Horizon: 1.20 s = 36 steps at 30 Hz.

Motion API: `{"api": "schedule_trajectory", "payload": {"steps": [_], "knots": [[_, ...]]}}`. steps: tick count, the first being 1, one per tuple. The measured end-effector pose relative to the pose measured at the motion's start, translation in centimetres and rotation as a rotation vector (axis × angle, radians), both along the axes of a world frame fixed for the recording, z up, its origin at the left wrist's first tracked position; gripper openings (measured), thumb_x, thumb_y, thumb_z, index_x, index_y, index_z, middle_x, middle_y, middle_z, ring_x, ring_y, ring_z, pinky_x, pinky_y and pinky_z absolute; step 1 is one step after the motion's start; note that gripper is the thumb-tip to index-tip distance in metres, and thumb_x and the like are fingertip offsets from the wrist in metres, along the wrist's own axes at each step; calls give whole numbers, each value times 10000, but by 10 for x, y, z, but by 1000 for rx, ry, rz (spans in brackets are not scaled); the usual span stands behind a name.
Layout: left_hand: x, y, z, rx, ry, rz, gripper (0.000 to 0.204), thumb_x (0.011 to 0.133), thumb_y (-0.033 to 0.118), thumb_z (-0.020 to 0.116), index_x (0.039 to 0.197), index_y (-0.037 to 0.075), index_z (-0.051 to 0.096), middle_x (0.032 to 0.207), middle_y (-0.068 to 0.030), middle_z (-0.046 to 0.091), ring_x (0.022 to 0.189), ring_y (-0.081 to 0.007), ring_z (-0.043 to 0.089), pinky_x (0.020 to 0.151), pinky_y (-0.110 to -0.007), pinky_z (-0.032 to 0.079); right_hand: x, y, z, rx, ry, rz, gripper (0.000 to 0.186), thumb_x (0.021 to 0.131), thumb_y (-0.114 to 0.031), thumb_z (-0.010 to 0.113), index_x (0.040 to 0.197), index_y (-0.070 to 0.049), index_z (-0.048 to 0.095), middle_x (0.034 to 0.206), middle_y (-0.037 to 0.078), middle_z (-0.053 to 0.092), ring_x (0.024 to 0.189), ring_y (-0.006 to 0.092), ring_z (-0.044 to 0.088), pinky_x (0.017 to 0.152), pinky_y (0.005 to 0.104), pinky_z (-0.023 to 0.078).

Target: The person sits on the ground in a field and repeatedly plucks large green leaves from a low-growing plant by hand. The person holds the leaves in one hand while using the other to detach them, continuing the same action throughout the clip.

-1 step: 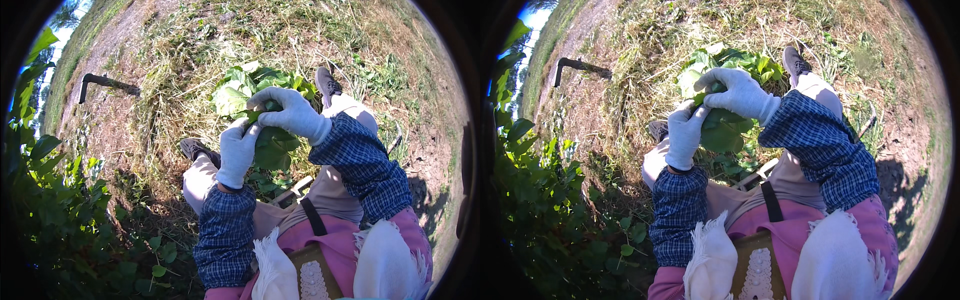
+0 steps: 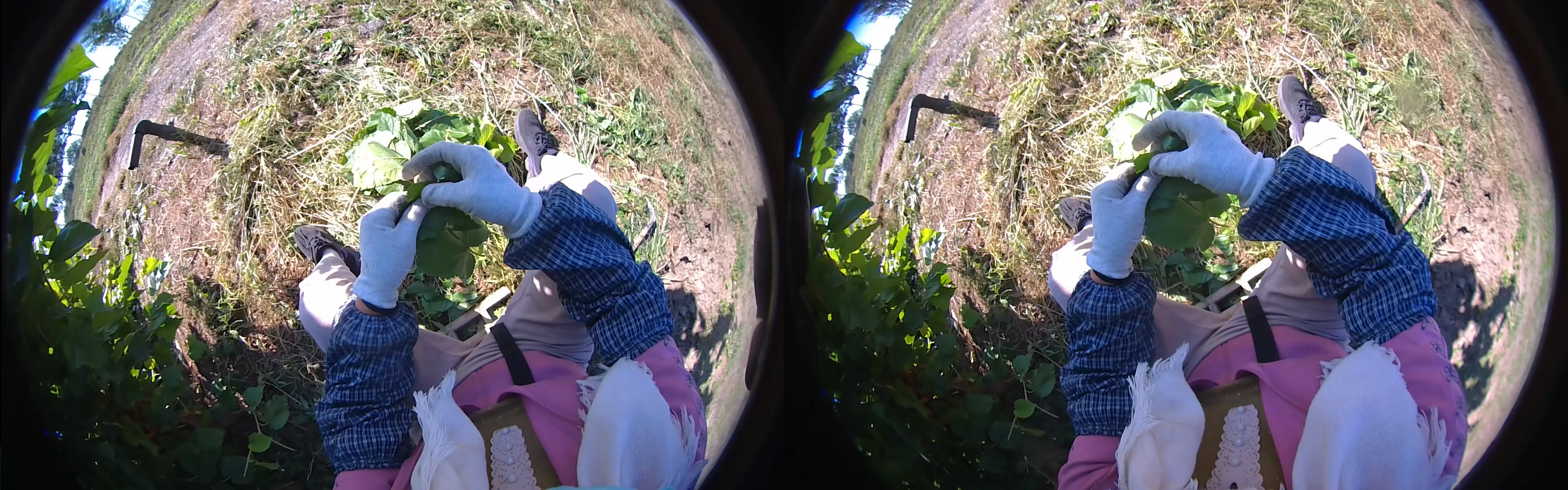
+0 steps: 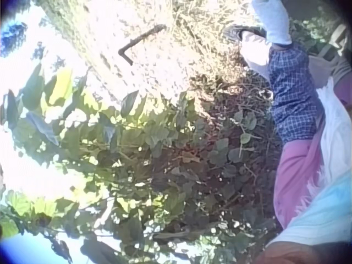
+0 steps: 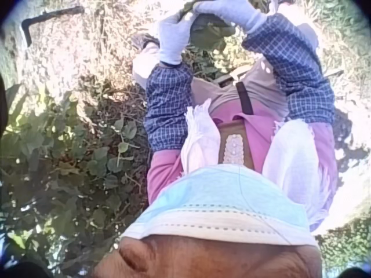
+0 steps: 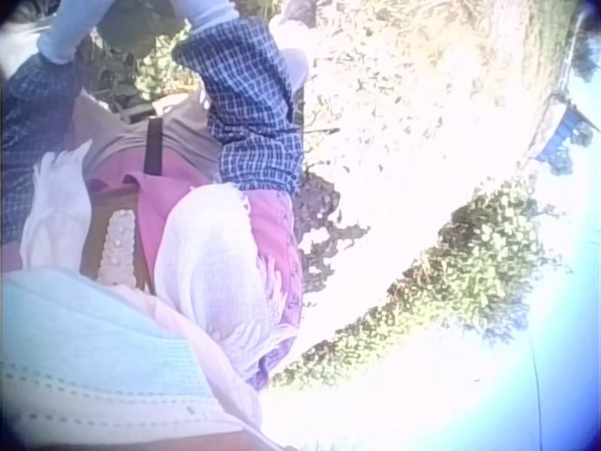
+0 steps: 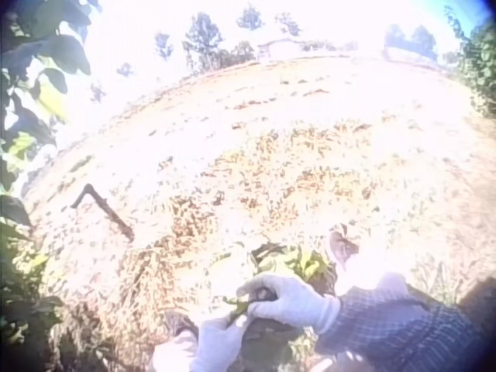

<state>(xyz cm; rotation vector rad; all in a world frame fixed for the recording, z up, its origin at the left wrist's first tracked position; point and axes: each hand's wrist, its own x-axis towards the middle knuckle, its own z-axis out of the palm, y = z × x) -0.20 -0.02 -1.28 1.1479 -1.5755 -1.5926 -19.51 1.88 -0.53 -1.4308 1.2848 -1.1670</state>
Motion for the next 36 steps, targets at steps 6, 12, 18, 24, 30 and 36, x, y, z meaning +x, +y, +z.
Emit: {"api": "schedule_trajectory", "payload": {"steps": [6, 12, 18, 24, 30, 36], "knots": [[2, -1, -2, -15, -27, -18, 248, 977, 135, 672, 1109, -73, 698, 869, -72, 738, 723, -94, 681, 648, -219, 555, 5, 4, 4, -10, -90, 66, 240, 831, -150, 791, 1047, -65, 732, 950, 63, 738, 888, 142, 693, 837, 302, 564], [2, 0, -2, -84, -97, -60, 234, 972, 120, 667, 1103, -72, 698, 882, -60, 737, 758, -68, 650, 672, -226, 544, 7, 6, 0, -71, 114, 57, 190, 854, -129, 768, 1015, -35, 730, 901, 77, 740, 844, 135, 696, 786, 288, 564], [-1, 2, 4, -86, -85, -76, 208, 971, 112, 663, 1082, -59, 704, 873, -53, 732, 758, -71, 655, 679, -225, 546, 8, 6, -2, 54, -34, 24, 167, 863, -128, 759, 993, -27, 733, 871, 66, 737, 817, 125, 686, 764, 288, 561], [-4, 4, 5, -36, -1, -32, 170, 965, 98, 668, 1047, -39, 728, 854, -42, 731, 720, -70, 652, 658, -211, 531, 6, 3, -7, 171, -265, -29, 137, 879, -123, 750, 979, -30, 739, 871, 22, 730, 801, 99, 660, 752, 271, 551], [-2, 2, 10, -108, -70, 101, 157, 939, 99, 699, 966, -46, 752, 813, -27, 717, 712, -47, 597, 636, -198, 472, -10, -3, 6, 218, -283, -268, 155, 904, -179, 733, 946, -30, 726, 827, 8, 703, 725, 74, 619, 665, 229, 516], [1, 0, 9, -39, -7, 179, 166, 946, 96, 690, 1010, -49, 738, 829, -38, 719, 713, -57, 614, 632, -199, 487, -14, -2, 16, 175, -325, -252, 162, 897, -172, 740, 943, -18, 720, 821, 22, 707, 723, 79, 636, 670, 236, 523]]}}
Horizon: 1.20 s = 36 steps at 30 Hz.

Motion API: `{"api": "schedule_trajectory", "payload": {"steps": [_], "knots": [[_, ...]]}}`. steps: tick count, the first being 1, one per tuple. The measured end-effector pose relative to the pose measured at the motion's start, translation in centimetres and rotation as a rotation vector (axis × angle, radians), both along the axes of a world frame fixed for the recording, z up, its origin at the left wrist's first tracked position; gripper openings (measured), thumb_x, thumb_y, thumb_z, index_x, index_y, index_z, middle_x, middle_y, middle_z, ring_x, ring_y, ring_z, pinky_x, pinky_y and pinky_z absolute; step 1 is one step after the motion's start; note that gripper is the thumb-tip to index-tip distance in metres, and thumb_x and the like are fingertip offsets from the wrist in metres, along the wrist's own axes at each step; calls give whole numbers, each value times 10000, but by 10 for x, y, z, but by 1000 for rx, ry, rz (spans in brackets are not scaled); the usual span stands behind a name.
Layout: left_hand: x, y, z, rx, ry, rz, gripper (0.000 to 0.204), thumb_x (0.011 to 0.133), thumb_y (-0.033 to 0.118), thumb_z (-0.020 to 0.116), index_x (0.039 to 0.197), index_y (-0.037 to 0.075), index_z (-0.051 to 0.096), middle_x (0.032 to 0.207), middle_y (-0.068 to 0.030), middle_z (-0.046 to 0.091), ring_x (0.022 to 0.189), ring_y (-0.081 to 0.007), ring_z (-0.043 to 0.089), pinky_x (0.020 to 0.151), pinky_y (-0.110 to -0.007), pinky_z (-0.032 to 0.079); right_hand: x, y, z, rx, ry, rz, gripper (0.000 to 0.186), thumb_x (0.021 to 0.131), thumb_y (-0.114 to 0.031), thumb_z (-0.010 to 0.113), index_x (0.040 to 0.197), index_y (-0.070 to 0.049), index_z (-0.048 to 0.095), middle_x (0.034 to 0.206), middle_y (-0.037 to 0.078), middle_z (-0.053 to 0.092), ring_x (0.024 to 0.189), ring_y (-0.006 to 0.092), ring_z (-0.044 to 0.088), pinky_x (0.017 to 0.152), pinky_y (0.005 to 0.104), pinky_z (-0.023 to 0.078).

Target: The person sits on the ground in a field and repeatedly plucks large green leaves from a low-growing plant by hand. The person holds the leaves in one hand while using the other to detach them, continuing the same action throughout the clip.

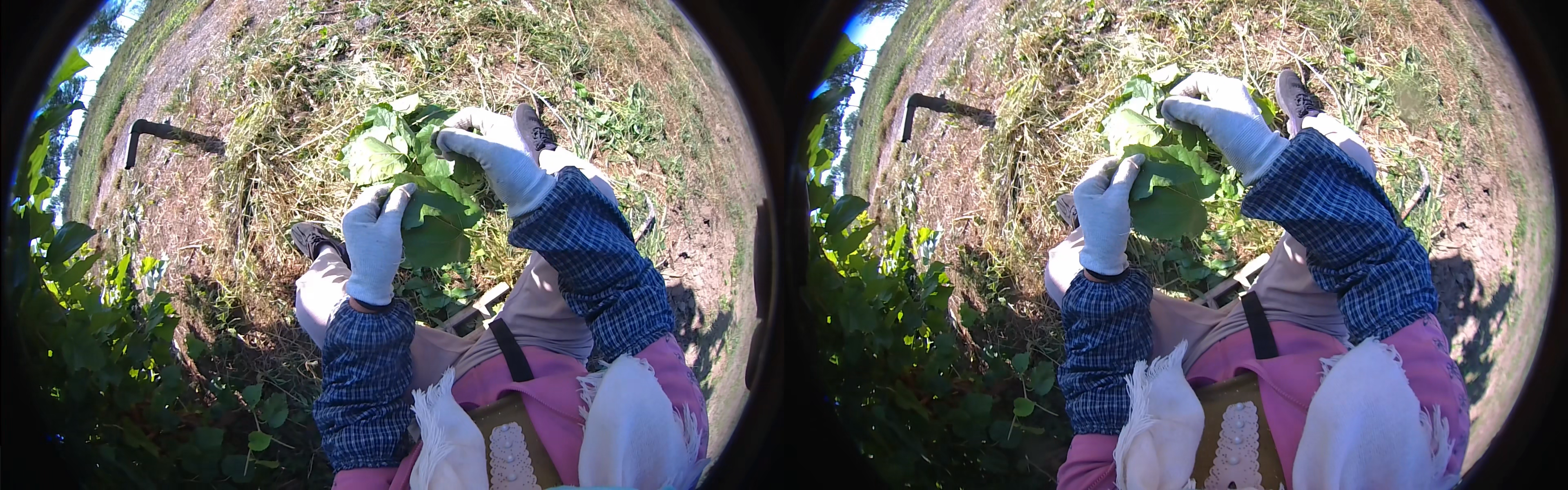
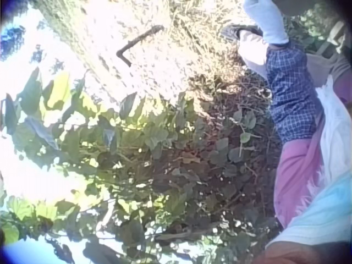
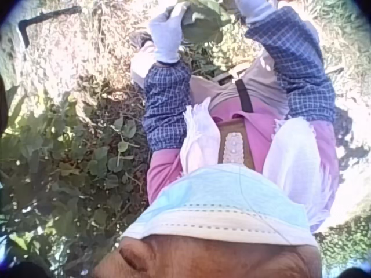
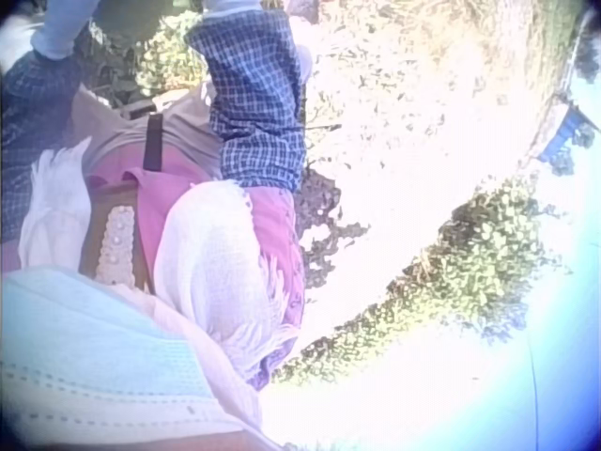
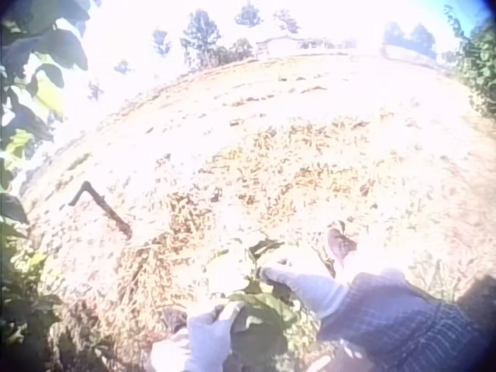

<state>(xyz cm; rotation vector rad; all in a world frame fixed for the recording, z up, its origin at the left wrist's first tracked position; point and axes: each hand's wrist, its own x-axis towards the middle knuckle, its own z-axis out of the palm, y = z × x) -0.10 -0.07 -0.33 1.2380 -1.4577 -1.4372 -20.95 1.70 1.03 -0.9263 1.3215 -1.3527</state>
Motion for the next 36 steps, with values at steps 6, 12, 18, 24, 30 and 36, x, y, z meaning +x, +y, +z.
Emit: {"api": "schedule_trajectory", "payload": {"steps": [6, 12, 18, 24, 30, 36], "knots": [[-2, 0, 0, 3, 58, 5, 184, 963, 105, 674, 1034, -56, 732, 861, -55, 729, 738, -64, 633, 644, -203, 503, 3, -1, -16, 29, 233, 297, 251, 875, -217, 761, 1022, -16, 734, 929, 73, 733, 865, 139, 674, 806, 294, 546], [-2, 1, -2, -28, 84, 50, 203, 956, 123, 691, 1018, -62, 749, 790, -35, 711, 690, -51, 585, 605, -214, 469, 7, -1, -17, -23, 350, 355, 353, 833, -260, 790, 1080, -18, 718, 962, 107, 731, 899, 191, 695, 846, 323, 552], [0, 1, 1, -40, 65, 24, 214, 971, 109, 666, 1079, -66, 726, 922, -99, 743, 792, -104, 671, 715, -226, 538, 8, 1, -12, -49, 453, 406, 444, 800, -293, 814, 1132, -21, 702, 981, 112, 729, 916, 202, 699, 849, 328, 557], [0, 0, -1, -55, 50, 15, 194, 967, 92, 668, 1072, -59, 730, 921, -97, 744, 798, -104, 673, 730, -229, 546, 7, 2, -13, 17, 405, 405, 413, 800, -255, 822, 1118, -19, 703, 970, 94, 729, 872, 165, 694, 807, 318, 565], [0, -1, -3, -81, 2, -1, 180, 963, 83, 669, 1070, -47, 733, 905, -79, 741, 776, -88, 661, 709, -222, 534, 7, 3, -6, 81, 381, 422, 309, 812, -220, 814, 1042, -33, 728, 869, 69, 723, 779, 129, 683, 723, 287, 562], [-1, 0, 1, -20, 87, 4, 178, 974, 99, 649, 1051, -41, 729, 880, -62, 735, 751, -78, 644, 681, -209, 513, 10, 4, -10, 29, 390, 363, 227, 845, -179, 794, 1011, -40, 727, 841, 55, 717, 728, 120, 668, 687, 283, 560]]}}
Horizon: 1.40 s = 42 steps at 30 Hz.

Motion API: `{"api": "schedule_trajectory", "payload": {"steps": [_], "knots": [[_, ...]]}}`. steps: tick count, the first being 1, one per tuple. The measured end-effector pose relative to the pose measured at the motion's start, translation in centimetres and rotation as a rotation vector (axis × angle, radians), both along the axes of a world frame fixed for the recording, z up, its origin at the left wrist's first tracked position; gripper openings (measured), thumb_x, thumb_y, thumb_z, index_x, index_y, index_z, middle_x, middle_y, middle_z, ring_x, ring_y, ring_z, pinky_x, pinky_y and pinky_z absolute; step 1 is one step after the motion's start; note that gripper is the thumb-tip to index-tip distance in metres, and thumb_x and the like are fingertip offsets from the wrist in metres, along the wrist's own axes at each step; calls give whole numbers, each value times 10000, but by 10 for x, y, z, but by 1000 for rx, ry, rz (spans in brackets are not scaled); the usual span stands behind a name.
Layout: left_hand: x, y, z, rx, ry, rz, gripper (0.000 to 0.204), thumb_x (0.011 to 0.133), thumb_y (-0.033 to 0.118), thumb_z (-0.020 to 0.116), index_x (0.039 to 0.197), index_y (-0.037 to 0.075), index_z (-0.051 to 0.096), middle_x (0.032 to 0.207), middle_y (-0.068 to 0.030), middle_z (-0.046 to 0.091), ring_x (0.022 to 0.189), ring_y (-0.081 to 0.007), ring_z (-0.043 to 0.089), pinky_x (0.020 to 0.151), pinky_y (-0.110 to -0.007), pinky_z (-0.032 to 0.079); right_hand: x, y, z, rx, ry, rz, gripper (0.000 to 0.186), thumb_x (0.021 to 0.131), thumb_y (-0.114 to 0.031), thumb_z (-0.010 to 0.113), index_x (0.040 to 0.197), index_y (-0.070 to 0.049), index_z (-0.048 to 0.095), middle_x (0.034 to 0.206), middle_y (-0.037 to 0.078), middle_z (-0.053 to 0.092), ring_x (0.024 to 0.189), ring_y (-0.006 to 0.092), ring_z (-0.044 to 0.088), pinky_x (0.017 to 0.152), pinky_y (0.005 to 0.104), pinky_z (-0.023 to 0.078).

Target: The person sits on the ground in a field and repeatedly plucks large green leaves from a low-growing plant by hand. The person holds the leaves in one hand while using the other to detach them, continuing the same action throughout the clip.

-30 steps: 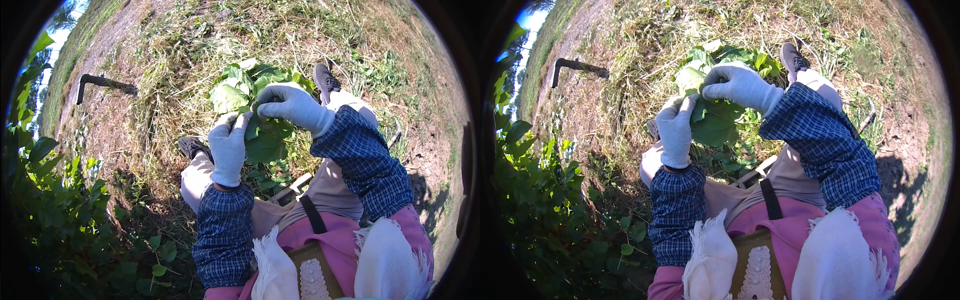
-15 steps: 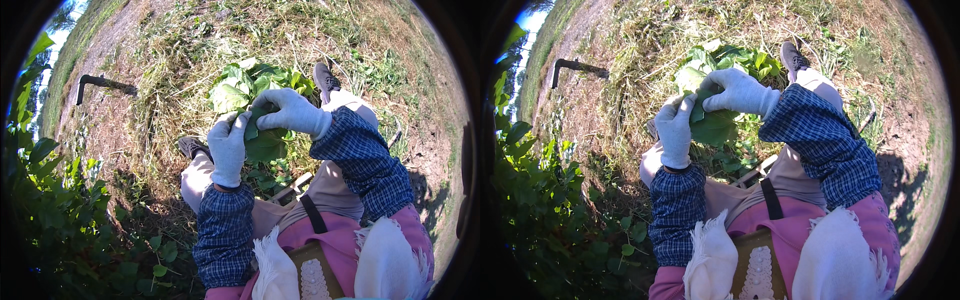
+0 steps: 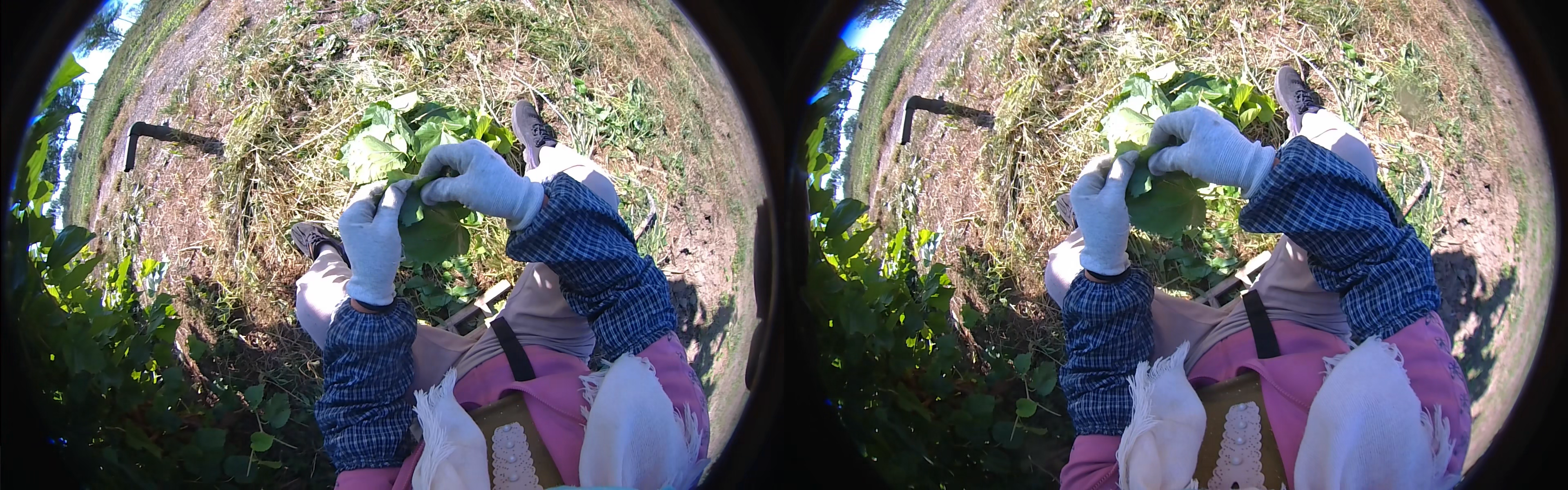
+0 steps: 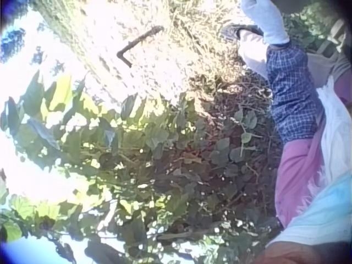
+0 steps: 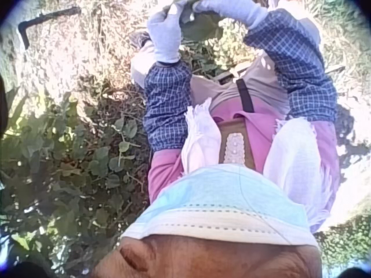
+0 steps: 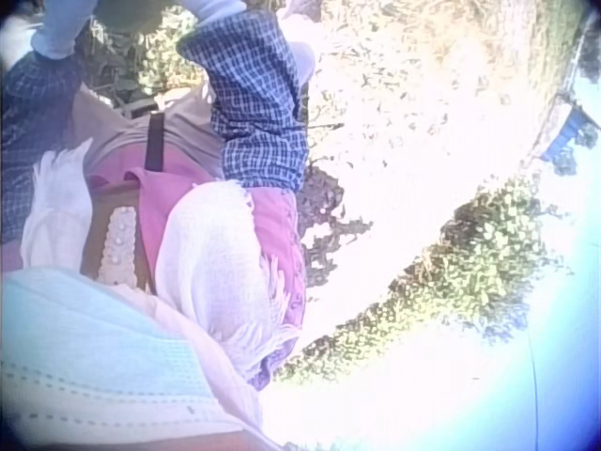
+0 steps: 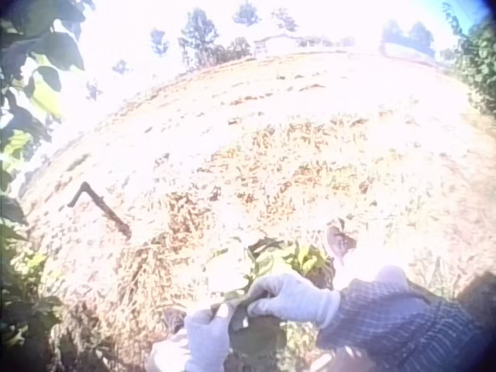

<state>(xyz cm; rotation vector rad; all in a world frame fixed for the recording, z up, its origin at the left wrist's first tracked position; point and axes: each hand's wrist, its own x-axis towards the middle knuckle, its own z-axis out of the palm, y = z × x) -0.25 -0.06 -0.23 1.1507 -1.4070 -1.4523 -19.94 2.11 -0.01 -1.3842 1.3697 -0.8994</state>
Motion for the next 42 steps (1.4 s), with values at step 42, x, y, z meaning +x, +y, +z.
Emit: {"api": "schedule_trajectory", "payload": {"steps": [42], "knots": [[-5, 2, 0, -6, 2, 6, 204, 966, 126, 685, 1014, -69, 726, 801, -68, 724, 675, -81, 641, 620, -214, 511, 2, -2, -2, 40, -63, 39, 242, 834, -208, 756, 967, -8, 725, 797, 59, 711, 727, 111, 651, 661, 285, 538]]}}
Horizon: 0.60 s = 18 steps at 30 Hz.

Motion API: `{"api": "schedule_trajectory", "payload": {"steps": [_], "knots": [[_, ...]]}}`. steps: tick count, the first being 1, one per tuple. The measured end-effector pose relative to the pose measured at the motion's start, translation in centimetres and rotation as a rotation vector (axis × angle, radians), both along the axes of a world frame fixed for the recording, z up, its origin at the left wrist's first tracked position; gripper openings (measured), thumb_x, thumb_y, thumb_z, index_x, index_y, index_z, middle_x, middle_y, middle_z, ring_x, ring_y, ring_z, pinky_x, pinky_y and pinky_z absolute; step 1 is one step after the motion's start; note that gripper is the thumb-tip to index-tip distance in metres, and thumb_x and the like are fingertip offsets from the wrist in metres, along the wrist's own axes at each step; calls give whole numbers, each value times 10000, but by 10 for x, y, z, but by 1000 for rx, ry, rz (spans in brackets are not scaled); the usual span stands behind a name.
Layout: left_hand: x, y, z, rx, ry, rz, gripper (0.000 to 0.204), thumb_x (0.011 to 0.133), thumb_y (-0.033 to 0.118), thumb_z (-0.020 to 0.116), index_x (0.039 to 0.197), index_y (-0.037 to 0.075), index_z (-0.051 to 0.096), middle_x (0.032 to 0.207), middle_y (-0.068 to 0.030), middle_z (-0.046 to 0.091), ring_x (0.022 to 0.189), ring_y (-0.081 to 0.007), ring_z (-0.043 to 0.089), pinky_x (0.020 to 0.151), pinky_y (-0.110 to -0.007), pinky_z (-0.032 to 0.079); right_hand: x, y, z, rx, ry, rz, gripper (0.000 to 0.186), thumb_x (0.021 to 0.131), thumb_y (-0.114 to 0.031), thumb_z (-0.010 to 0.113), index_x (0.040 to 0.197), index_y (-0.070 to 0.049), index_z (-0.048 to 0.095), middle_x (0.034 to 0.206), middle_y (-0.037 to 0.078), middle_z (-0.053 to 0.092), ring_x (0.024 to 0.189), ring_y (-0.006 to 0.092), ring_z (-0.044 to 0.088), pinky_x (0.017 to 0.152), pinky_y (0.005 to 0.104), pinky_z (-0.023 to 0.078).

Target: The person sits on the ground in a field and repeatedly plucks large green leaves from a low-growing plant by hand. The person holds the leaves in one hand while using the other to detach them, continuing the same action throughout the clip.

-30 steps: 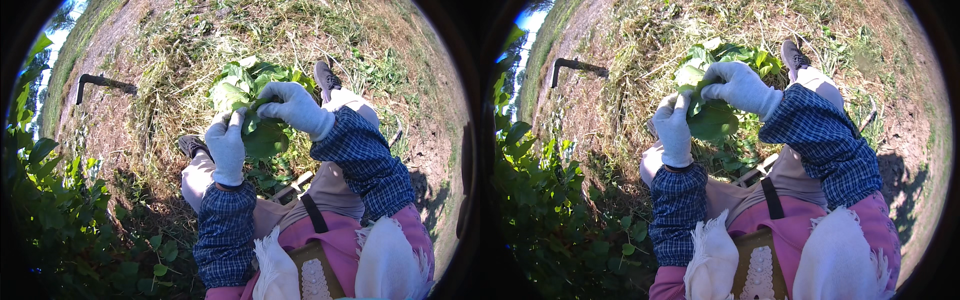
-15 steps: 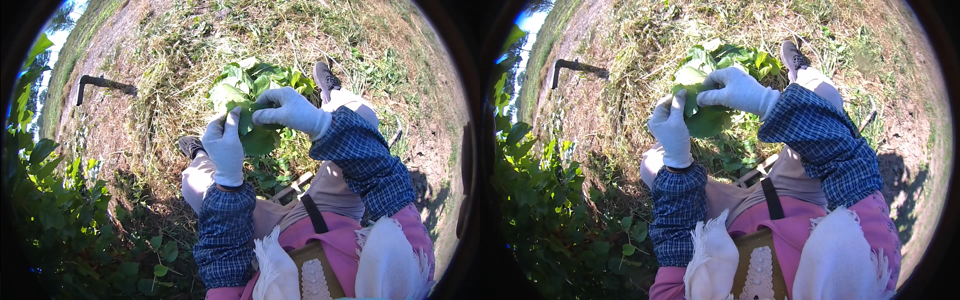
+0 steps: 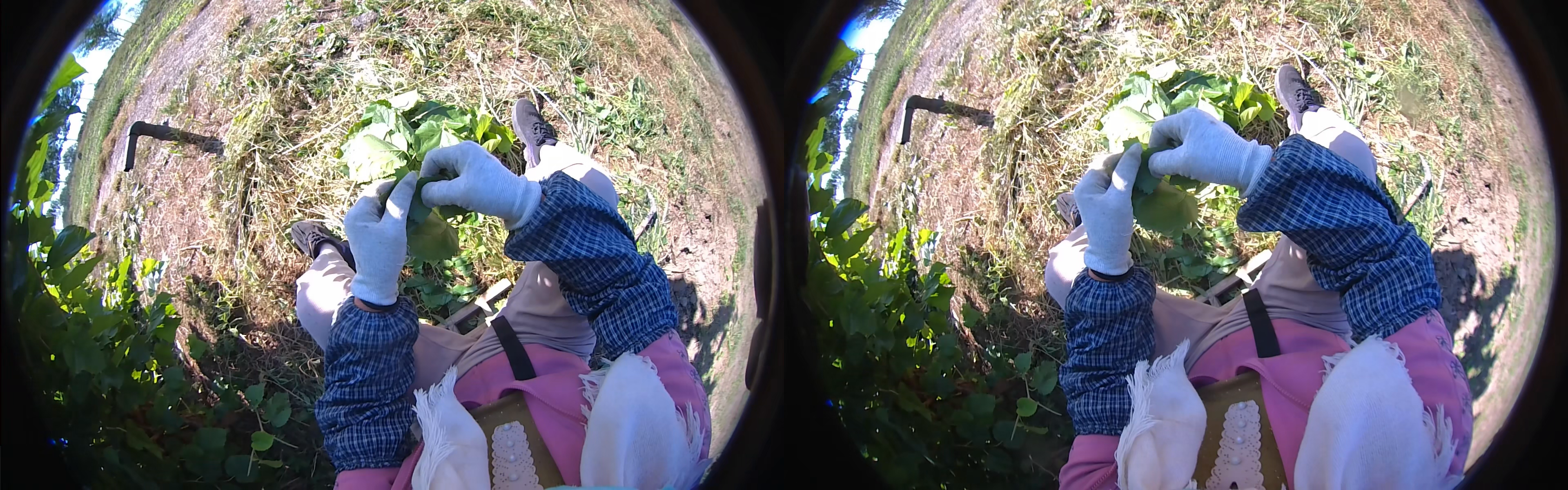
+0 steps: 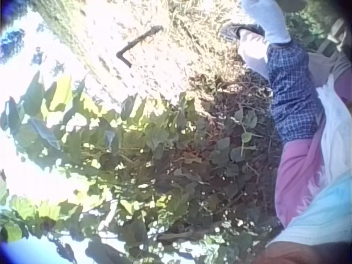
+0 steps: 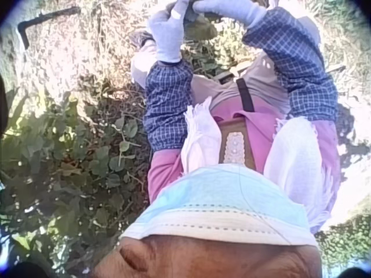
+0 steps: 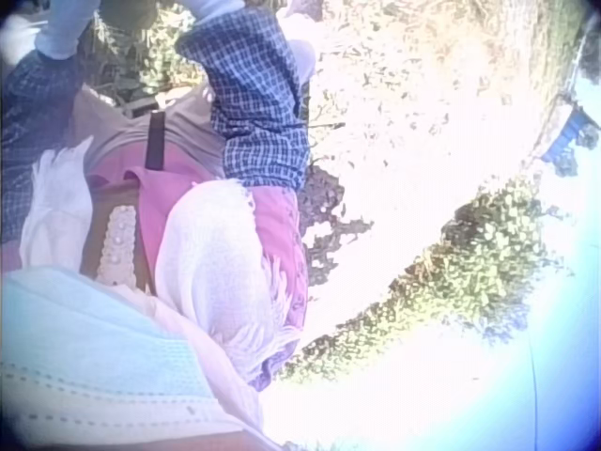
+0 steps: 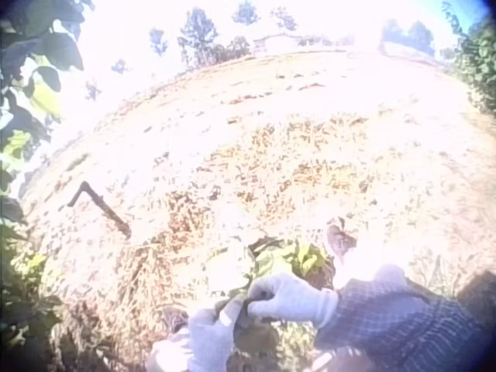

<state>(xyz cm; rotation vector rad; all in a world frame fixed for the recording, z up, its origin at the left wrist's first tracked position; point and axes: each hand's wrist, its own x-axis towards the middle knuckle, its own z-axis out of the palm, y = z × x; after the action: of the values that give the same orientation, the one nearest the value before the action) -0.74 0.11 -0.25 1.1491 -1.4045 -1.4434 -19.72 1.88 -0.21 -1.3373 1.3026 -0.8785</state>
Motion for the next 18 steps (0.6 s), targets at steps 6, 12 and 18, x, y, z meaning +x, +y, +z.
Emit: {"api": "schedule_trajectory", "payload": {"steps": [6, 12, 18], "knots": [[-1, 2, -1, 26, 20, -20, 167, 971, 110, 674, 1001, -44, 731, 793, -48, 716, 658, -69, 621, 593, -205, 485, 2, 2, 0, -23, 9, 20, 293, 826, -255, 772, 963, -2, 722, 771, 61, 704, 675, 120, 649, 636, 284, 538], [-1, 2, 0, -6, 14, 1, 149, 969, 98, 668, 999, -37, 725, 820, -49, 716, 694, -73, 629, 621, -212, 494, 5, 2, -1, -71, 42, 51, 311, 826, -277, 780, 960, -2, 724, 755, 61, 703, 675, 117, 658, 617, 278, 535], [-3, 4, -3, -53, 37, 19, 145, 965, 99, 672, 996, -33, 722, 838, -52, 719, 724, -80, 636, 645, -222, 504, 6, 2, -4, -51, 59, 74, 291, 817, -252, 774, 960, -3, 728, 760, 67, 707, 677, 125, 665, 620, 286, 537]]}}
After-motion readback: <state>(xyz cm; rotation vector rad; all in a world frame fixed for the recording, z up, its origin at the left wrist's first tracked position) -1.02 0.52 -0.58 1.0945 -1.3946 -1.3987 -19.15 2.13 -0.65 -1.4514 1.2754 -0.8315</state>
